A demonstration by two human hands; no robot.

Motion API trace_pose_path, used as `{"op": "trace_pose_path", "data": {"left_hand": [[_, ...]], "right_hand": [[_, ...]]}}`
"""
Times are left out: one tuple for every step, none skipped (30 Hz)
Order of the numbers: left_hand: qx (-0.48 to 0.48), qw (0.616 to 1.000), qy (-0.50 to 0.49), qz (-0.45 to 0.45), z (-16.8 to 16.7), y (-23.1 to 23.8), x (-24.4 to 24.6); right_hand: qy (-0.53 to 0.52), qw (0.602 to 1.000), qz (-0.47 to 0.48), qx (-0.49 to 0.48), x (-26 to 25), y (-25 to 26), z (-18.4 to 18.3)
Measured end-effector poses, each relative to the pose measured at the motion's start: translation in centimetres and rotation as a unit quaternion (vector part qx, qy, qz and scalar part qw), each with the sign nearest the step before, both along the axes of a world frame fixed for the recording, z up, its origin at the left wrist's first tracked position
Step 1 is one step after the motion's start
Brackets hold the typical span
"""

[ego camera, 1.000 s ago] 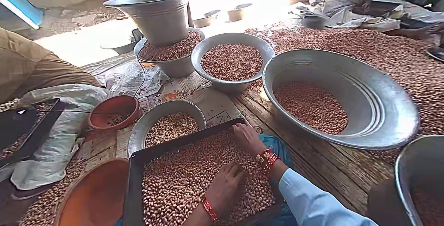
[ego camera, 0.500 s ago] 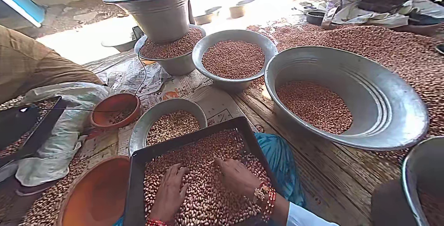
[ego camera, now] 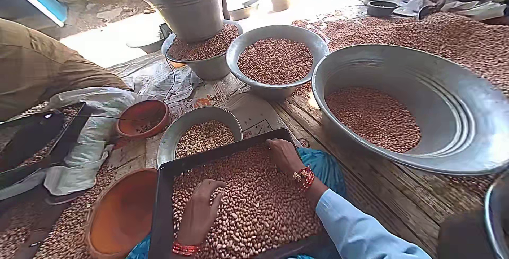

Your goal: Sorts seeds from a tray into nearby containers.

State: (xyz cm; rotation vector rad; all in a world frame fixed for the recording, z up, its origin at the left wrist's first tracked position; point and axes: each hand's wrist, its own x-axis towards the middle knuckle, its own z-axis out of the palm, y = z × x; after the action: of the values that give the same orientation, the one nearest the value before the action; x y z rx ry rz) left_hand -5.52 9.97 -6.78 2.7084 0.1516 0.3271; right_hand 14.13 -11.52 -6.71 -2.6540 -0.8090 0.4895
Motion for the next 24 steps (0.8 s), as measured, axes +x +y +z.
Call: {"op": "trace_pose_path", "data": {"left_hand": [[0.0, 1.0, -0.007, -0.009, -0.3, -0.6, 0.4], [0.003, 1.0, -0.009, -0.018, -0.6, -1.3, 0.9], [0.008, 1.0, -0.009, -0.027, -0.9, -1.9, 1.4], [0.011, 0.999, -0.009, -0.036, -1.3, -2.5, 1.8], [0.014, 0.999, -0.007, -0.045, -1.7, -3.0, 2.2], [0.018, 0.999, -0.002, -0.052, -2.1, -3.4, 2.6], [0.025, 0.998, 0.006, -0.056, -2.4, -3.8, 2.9], [0.033, 0.997, 0.02, -0.06, -2.6, -4.1, 3.1], [0.038, 0.997, 0.035, -0.064, -2.7, -4.3, 3.2], [0.041, 0.996, 0.044, -0.067, -2.8, -4.4, 3.3], [0.036, 0.996, 0.051, -0.068, -2.9, -4.4, 3.4], [0.019, 0.996, 0.06, -0.065, -2.8, -4.3, 3.4], [-0.013, 0.996, 0.066, -0.058, -2.6, -4.0, 3.4], [-0.057, 0.995, 0.066, -0.039, -2.3, -3.5, 3.4], [-0.111, 0.991, 0.07, -0.01, -1.8, -2.8, 3.4], [-0.173, 0.982, 0.077, 0.022, -1.4, -2.0, 3.3], [-0.23, 0.969, 0.079, 0.046, -0.9, -1.2, 3.2], [-0.264, 0.96, 0.078, 0.06, -0.6, -0.4, 3.1], [-0.266, 0.959, 0.072, 0.068, -0.4, 0.2, 3.0], [-0.237, 0.966, 0.072, 0.069, -0.2, 0.5, 2.8], [-0.194, 0.976, 0.073, 0.062, -0.1, 0.4, 2.6], [-0.151, 0.984, 0.078, 0.049, -0.1, 0.1, 2.5], [-0.114, 0.989, 0.084, 0.031, -0.3, -0.3, 2.4], [-0.081, 0.993, 0.082, 0.009, -0.6, -0.8, 2.3]], "right_hand": [[0.005, 1.0, -0.003, 0.004, 0.0, -0.1, -0.1], [0.012, 1.0, -0.009, 0.017, 0.0, -0.3, -0.1], [0.025, 0.999, -0.021, 0.043, 0.0, -0.5, -0.1], [0.045, 0.994, -0.043, 0.087, 0.0, -0.8, 0.0], [0.063, 0.986, -0.07, 0.141, -0.2, -1.1, 0.0], [0.074, 0.973, -0.096, 0.198, -0.4, -1.3, -0.2], [0.085, 0.96, -0.116, 0.24, -0.7, -1.6, -0.3], [0.099, 0.95, -0.128, 0.265, -1.0, -1.8, -0.3], [0.121, 0.947, -0.128, 0.269, -1.5, -2.0, -0.1], [0.144, 0.949, -0.115, 0.257, -1.9, -2.1, 0.1], [0.161, 0.954, -0.093, 0.236, -2.5, -2.0, 0.2], [0.165, 0.961, -0.063, 0.214, -3.0, -1.8, 0.0], [0.153, 0.968, -0.027, 0.198, -3.5, -1.5, -0.4], [0.134, 0.974, 0.01, 0.184, -4.1, -1.1, -0.7], [0.121, 0.978, 0.042, 0.162, -4.6, -0.6, -0.8], [0.113, 0.981, 0.064, 0.141, -5.0, -0.1, -0.7], [0.105, 0.984, 0.078, 0.122, -5.4, 0.3, -0.8], [0.097, 0.986, 0.088, 0.101, -5.7, 0.6, -1.0], [0.093, 0.988, 0.093, 0.081, -6.0, 1.0, -1.0], [0.087, 0.989, 0.096, 0.065, -6.1, 1.3, -1.2], [0.084, 0.99, 0.099, 0.056, -6.2, 1.5, -1.3], [0.084, 0.99, 0.101, 0.052, -6.2, 1.6, -1.5], [0.087, 0.99, 0.103, 0.052, -6.2, 1.7, -1.5], [0.096, 0.989, 0.102, 0.055, -6.1, 1.6, -1.5]]}}
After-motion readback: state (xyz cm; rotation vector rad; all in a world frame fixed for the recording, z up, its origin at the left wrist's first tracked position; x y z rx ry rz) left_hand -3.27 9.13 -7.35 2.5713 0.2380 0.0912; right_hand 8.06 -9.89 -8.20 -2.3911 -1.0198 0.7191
